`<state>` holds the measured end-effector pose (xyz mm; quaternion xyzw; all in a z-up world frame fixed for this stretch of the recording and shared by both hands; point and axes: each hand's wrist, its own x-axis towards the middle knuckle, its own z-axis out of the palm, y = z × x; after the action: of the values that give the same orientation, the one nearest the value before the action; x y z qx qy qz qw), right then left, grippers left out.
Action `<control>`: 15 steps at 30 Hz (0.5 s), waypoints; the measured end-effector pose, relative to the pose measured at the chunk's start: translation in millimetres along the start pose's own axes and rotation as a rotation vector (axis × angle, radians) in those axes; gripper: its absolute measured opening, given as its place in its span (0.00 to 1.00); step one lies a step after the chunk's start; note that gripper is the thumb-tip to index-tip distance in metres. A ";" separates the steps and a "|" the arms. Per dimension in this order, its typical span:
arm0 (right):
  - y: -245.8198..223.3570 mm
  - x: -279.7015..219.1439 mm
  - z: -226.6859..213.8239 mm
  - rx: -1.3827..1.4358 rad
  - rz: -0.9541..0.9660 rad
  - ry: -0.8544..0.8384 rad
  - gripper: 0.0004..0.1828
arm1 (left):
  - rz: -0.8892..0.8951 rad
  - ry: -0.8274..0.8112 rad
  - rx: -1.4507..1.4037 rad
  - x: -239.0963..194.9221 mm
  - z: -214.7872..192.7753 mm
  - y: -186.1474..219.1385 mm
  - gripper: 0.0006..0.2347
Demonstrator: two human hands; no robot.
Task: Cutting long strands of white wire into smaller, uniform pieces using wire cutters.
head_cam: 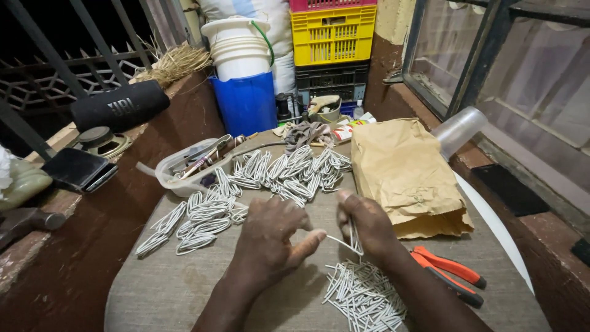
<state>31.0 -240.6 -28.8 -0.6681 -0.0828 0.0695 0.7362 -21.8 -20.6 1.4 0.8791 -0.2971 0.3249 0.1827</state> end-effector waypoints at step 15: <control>6.3 12.1 5.1 0.621 -0.201 0.076 0.24 | 0.192 -0.019 -0.142 -0.3 24.2 36.1 0.16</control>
<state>41.7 -232.5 -34.3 -0.4022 -0.0959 -0.0065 0.9105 -33.9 -60.2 -11.7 0.8345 -0.4040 0.3108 0.2094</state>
